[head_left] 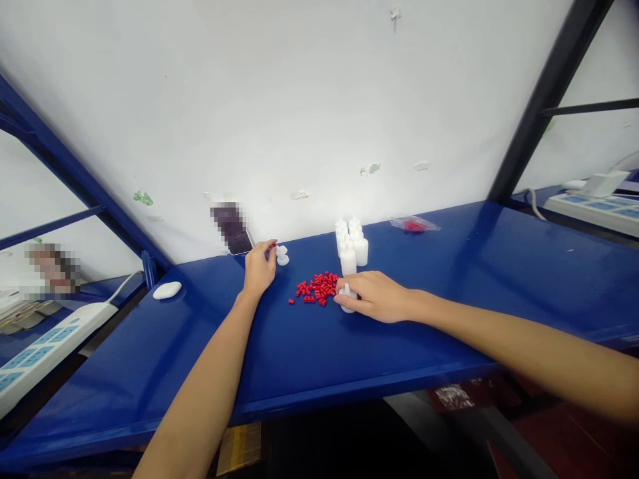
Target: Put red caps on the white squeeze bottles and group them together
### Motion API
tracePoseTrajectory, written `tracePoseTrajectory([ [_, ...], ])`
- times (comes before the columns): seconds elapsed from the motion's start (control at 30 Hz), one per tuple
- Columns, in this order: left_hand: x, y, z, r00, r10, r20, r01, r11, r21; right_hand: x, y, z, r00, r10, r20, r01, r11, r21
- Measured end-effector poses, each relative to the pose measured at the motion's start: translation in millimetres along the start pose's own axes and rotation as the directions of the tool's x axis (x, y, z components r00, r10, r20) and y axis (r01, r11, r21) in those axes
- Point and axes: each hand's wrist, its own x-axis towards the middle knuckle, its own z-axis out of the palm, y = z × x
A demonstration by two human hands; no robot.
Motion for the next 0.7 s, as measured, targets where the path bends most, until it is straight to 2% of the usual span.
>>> tracePoseTrajectory([
  [0.13, -1, -1, 2.2, 0.998, 0.030, 0.057, -0.032, 0.999, 0.033, 0, 0, 0, 1.000, 0.009, 0.001, -0.009, 1.000, -0.005],
  [0.3, -1, 1, 2.5, 0.998, 0.019, 0.057, -0.024, 0.995, 0.097, 0, 2, 1, 1.000, -0.003, -0.019, 0.003, 1.000, 0.006],
  [0.43, -2, 1, -5.0, 0.999, -0.049, 0.018, 0.046, 0.989, 0.143, -1, -1, 0, 0.993, -0.117, -0.031, 0.119, 0.989, 0.091],
  [0.57, 4, 12, -23.1, 0.991, -0.092, -0.098, 0.105, 0.985, 0.139, -4, -10, 0, 0.970, -0.242, -0.020, 0.242, 0.954, 0.177],
  [0.6, 6, 17, -29.1, 0.989, -0.108, -0.098, 0.119, 0.986, 0.120, -5, -12, 1, 0.963, -0.270, -0.012, 0.267, 0.943, 0.200],
  [0.63, 8, 23, -35.4, 0.991, -0.117, -0.058, 0.123, 0.988, 0.096, -6, -14, 3, 0.953, -0.303, 0.000, 0.295, 0.930, 0.220],
  [0.7, 8, 36, -48.2, 0.985, -0.095, 0.142, 0.086, 0.994, 0.066, -8, -17, 6, 0.933, -0.359, 0.027, 0.342, 0.908, 0.243],
])
